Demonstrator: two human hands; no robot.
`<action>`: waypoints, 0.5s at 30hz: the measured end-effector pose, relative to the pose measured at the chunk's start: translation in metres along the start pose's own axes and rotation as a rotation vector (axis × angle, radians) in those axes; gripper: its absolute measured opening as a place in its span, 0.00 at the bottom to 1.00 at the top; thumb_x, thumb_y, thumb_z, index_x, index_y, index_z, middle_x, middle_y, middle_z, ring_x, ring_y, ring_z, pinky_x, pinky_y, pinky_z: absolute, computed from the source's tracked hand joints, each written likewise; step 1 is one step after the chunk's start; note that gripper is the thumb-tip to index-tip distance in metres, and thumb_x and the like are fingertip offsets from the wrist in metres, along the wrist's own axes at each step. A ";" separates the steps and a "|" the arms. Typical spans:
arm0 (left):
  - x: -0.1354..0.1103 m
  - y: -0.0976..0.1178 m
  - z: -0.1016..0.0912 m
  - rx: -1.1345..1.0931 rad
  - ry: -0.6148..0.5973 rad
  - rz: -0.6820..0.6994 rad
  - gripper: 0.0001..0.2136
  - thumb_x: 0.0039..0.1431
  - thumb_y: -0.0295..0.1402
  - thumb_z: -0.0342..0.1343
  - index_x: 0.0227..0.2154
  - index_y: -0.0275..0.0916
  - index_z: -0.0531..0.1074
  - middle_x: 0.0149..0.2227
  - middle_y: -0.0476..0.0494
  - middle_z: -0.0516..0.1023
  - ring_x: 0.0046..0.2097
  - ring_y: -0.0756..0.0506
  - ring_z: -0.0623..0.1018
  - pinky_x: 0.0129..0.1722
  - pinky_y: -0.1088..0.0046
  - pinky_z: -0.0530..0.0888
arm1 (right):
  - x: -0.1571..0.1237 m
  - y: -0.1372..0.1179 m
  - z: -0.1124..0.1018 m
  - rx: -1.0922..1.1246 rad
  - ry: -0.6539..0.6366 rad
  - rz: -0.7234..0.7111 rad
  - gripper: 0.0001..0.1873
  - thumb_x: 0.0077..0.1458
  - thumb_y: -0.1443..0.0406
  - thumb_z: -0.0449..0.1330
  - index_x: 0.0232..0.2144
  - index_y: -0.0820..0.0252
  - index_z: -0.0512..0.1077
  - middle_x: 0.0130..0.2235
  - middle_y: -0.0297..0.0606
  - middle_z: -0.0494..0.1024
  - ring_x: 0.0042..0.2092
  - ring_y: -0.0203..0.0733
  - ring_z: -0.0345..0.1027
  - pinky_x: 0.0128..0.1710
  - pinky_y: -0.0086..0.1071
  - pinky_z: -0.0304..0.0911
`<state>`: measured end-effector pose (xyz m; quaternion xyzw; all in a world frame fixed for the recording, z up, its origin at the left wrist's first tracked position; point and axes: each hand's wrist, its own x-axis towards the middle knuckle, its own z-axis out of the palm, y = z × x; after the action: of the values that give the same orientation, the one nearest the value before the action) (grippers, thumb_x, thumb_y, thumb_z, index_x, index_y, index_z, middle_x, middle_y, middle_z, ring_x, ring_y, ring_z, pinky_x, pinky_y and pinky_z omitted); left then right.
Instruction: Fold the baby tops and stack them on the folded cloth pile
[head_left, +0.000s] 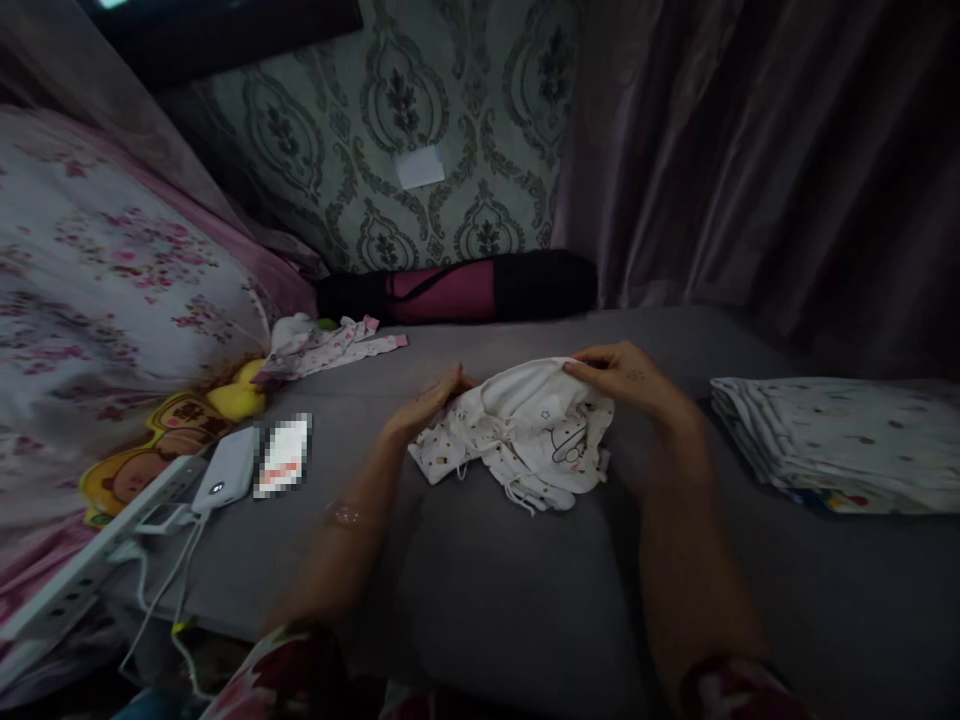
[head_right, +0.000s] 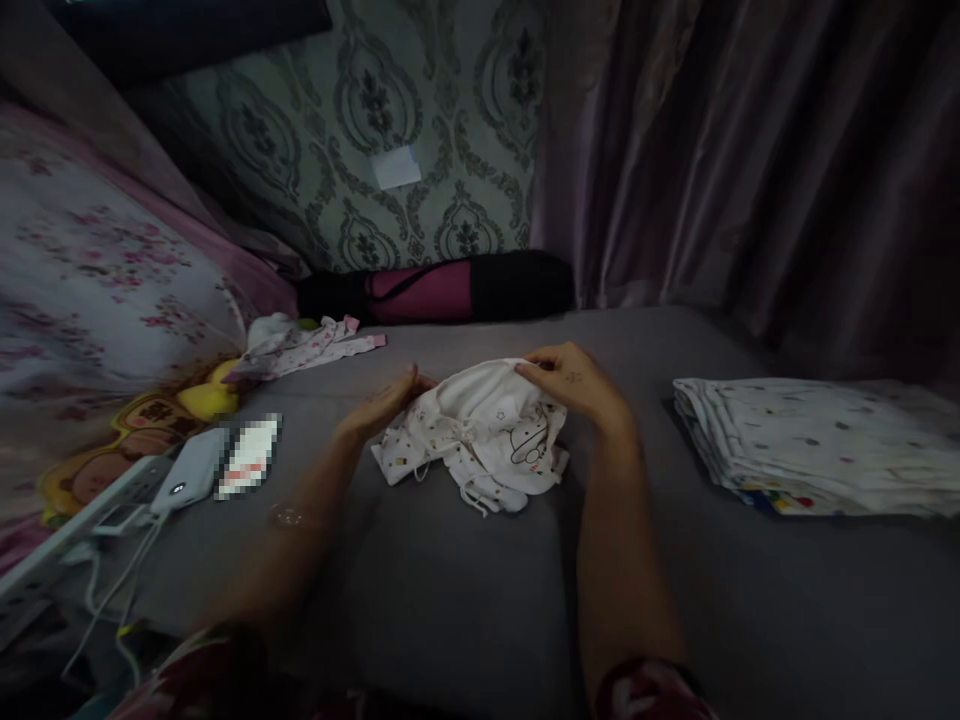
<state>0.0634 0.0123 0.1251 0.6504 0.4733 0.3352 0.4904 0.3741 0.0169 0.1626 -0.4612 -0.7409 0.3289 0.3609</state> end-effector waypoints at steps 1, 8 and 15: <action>0.000 -0.003 -0.001 -0.005 0.010 -0.004 0.31 0.59 0.59 0.44 0.36 0.36 0.79 0.32 0.43 0.79 0.37 0.45 0.75 0.36 0.72 0.69 | -0.001 0.000 -0.001 0.012 0.000 0.008 0.18 0.52 0.51 0.60 0.35 0.57 0.81 0.35 0.37 0.82 0.37 0.46 0.75 0.33 0.33 0.68; -0.009 -0.007 -0.001 -0.140 0.024 0.015 0.20 0.48 0.48 0.65 0.36 0.36 0.75 0.31 0.47 0.76 0.31 0.51 0.72 0.30 0.76 0.66 | -0.003 -0.004 -0.003 -0.007 0.029 0.075 0.22 0.48 0.48 0.62 0.34 0.58 0.81 0.34 0.40 0.82 0.36 0.47 0.75 0.32 0.34 0.69; -0.026 0.008 -0.001 -0.134 0.051 0.044 0.21 0.45 0.47 0.66 0.36 0.36 0.75 0.30 0.47 0.76 0.29 0.52 0.72 0.29 0.77 0.67 | -0.006 -0.017 -0.005 -0.062 0.021 0.070 0.23 0.47 0.47 0.62 0.33 0.60 0.81 0.33 0.39 0.82 0.33 0.44 0.74 0.29 0.32 0.67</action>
<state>0.0563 -0.0123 0.1339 0.6177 0.4479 0.3932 0.5130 0.3726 0.0064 0.1783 -0.5011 -0.7303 0.3134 0.3425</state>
